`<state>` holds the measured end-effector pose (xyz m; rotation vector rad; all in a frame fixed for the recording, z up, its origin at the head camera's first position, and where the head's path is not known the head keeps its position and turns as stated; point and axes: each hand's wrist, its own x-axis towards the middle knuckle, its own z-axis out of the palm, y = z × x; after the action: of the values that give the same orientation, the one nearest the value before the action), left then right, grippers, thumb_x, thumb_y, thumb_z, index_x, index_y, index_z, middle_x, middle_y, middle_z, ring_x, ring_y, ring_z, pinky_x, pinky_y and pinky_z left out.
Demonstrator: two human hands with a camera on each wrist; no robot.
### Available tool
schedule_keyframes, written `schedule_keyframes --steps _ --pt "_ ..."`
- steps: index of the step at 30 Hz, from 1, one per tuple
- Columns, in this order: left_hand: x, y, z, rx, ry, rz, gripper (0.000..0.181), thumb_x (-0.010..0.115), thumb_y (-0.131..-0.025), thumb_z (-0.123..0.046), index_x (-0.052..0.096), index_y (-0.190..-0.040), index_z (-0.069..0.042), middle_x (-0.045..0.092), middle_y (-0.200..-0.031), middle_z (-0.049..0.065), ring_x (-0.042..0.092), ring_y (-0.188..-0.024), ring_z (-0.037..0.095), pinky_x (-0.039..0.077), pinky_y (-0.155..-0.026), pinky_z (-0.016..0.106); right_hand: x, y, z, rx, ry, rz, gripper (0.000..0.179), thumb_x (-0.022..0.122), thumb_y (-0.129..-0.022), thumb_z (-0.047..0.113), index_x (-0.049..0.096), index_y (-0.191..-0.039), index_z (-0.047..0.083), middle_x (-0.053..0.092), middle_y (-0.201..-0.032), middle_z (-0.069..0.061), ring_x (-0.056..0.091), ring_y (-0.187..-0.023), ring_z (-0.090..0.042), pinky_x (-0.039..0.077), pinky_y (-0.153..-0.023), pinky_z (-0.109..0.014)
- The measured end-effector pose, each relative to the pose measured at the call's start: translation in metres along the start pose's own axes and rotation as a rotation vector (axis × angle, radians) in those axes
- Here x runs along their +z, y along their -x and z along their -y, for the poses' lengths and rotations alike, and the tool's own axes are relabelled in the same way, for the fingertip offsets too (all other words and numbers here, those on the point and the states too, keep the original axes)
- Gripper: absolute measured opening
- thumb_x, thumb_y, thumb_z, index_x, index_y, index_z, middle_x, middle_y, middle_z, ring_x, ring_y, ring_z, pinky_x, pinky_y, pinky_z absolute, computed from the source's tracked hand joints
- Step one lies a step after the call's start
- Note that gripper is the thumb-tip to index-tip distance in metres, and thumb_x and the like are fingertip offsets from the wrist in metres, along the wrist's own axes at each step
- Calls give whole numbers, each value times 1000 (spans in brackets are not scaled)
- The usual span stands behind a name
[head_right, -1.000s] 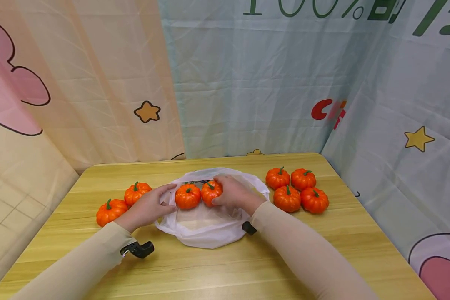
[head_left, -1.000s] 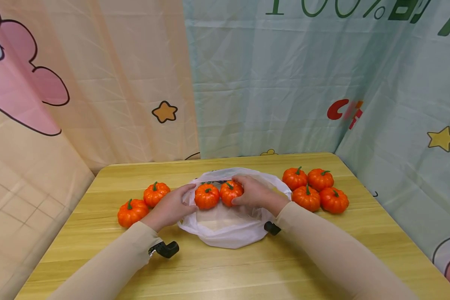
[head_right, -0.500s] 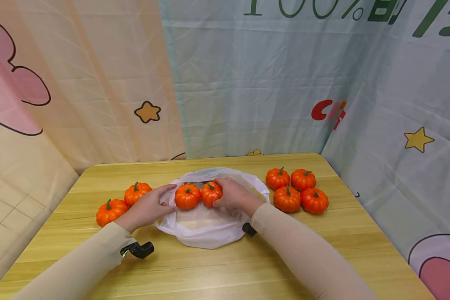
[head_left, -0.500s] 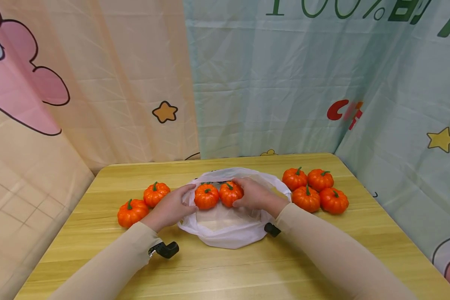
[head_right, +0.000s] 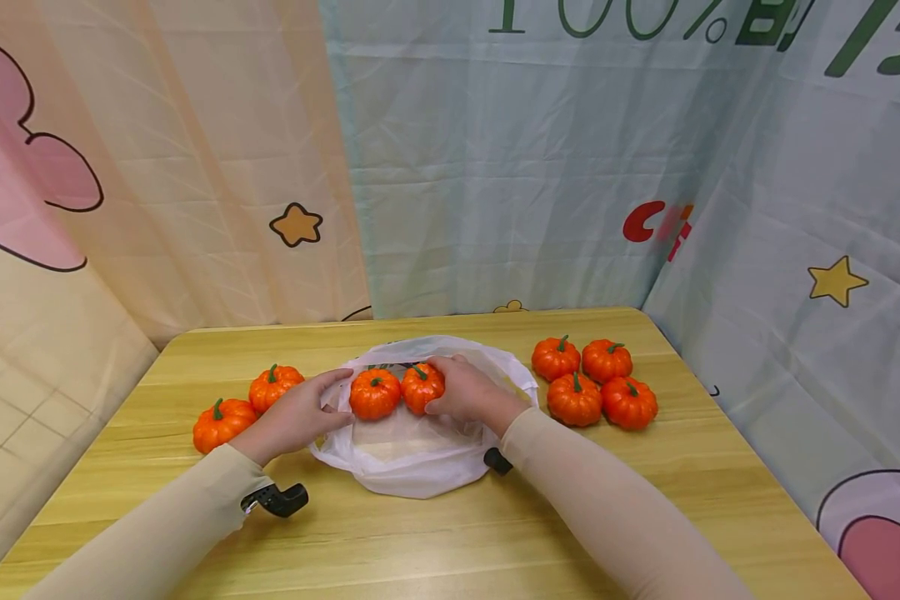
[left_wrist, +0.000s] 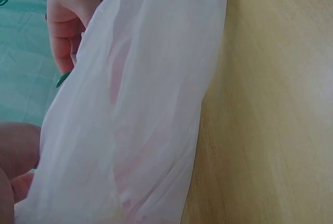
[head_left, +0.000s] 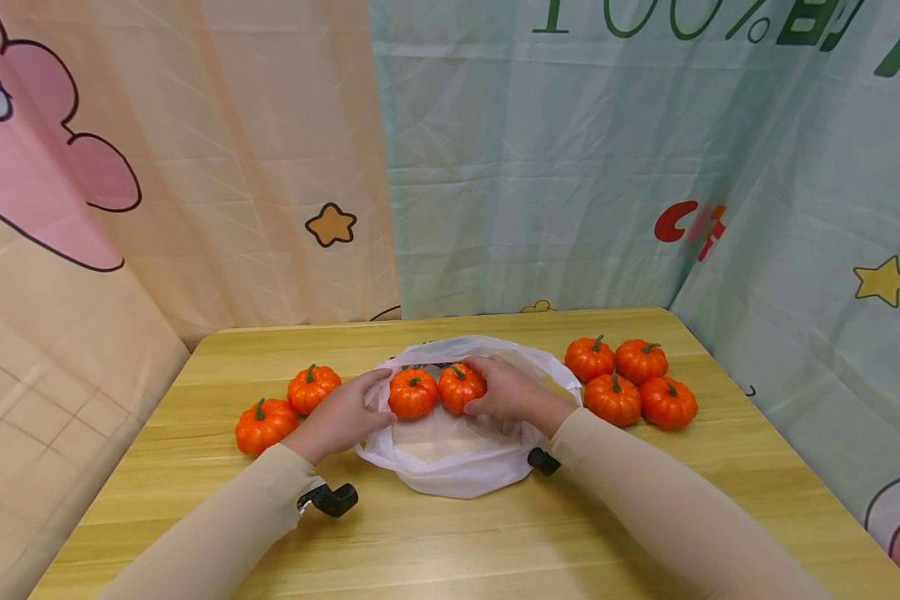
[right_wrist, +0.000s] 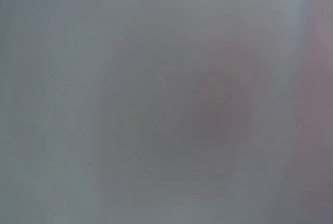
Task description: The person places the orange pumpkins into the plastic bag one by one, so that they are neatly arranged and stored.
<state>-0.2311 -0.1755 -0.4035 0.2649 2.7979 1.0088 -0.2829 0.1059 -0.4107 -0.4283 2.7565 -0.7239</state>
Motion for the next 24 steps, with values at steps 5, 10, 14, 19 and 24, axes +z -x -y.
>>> schedule_keyframes --steps 5,10,14,19,24 --pt "0 0 0 -10 19 8 75 79 -93 -23 46 -160 -18 53 -156 20 58 -82 24 48 -58 31 1 -1 -1 11 -3 -3 85 86 -88 30 43 -161 22 51 -152 -14 57 -126 -30 48 -114 -49" --pt "0 0 0 -11 14 5 74 79 -93 -23 47 -159 -18 53 -157 20 60 -90 25 49 -61 31 0 -1 -1 12 -16 -4 85 86 -88 29 43 -161 21 52 -150 -14 57 -127 -30 48 -115 -49" --pt "0 -1 0 -18 17 6 74 80 -93 -23 47 -159 -19 52 -157 19 60 -98 28 52 -64 30 0 0 0 8 -15 -4 84 86 -88 29 44 -161 21 52 -150 -14 58 -127 -30 48 -115 -50" --pt "0 0 -1 -24 20 8 74 80 -93 -23 47 -160 -19 52 -157 19 60 -100 28 53 -65 30 0 0 1 13 -13 -2 85 86 -88 30 43 -161 22 52 -150 -14 58 -126 -29 48 -115 -49" --pt "0 0 -2 -21 15 4 75 80 -93 -23 46 -160 -19 52 -157 19 60 -103 29 54 -67 29 0 0 1 26 -19 1 85 86 -88 31 43 -161 23 52 -149 -13 57 -125 -28 49 -114 -49"
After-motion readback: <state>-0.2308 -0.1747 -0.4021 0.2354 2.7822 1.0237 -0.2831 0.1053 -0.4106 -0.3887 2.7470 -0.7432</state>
